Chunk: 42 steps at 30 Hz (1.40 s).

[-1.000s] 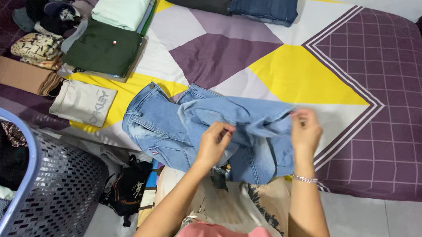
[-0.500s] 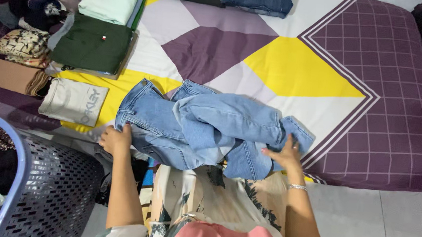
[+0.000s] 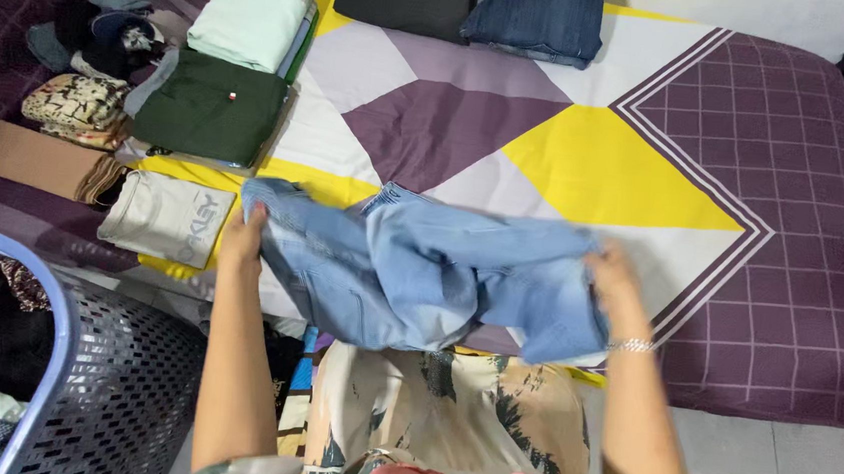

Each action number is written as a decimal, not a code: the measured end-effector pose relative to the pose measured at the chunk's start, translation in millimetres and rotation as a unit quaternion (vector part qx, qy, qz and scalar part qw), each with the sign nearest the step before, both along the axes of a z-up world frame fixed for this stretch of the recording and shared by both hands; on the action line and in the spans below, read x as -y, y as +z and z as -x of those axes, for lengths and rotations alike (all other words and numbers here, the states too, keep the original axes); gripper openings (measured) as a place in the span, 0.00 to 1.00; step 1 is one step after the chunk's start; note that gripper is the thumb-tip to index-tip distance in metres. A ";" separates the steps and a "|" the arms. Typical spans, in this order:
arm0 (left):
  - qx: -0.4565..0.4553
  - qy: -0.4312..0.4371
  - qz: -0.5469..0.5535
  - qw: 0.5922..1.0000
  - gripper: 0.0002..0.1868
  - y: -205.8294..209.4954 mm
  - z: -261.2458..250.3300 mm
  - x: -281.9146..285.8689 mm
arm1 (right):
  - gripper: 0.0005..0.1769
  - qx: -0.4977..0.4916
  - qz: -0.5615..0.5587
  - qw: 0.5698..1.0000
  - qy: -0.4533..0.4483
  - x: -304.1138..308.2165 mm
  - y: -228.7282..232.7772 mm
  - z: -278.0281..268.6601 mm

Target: The person folds a pair of dark blue jeans on a bed, smoothing and aligning the legs before folding them into a compact rectangle. They then pick up a light blue denim jacket from a laundry basket and begin to unfold and smooth it on the bed.

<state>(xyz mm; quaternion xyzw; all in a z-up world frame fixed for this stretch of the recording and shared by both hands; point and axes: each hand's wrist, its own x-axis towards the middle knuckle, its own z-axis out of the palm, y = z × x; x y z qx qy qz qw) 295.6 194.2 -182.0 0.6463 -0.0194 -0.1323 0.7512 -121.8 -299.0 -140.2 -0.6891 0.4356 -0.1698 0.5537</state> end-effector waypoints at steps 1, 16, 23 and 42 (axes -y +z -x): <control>0.025 0.018 0.003 1.000 0.16 26.4 -8.7 11.9 | 0.17 0.080 0.042 0.996 0.006 21.4 16.1 -2.1; 0.144 -0.227 -0.091 0.959 0.38 93.4 166.8 85.5 | 0.49 0.324 0.095 0.924 -0.180 187.9 142.8 10.4; 0.356 -0.349 -0.217 0.839 0.32 5.8 298.3 143.5 | 0.32 0.088 0.056 0.993 0.054 15.4 19.1 -47.4; 0.233 -0.004 -0.106 0.967 0.15 -51.1 144.6 161.9 | 0.13 0.087 -0.071 0.993 -0.047 -93.3 -114.3 41.4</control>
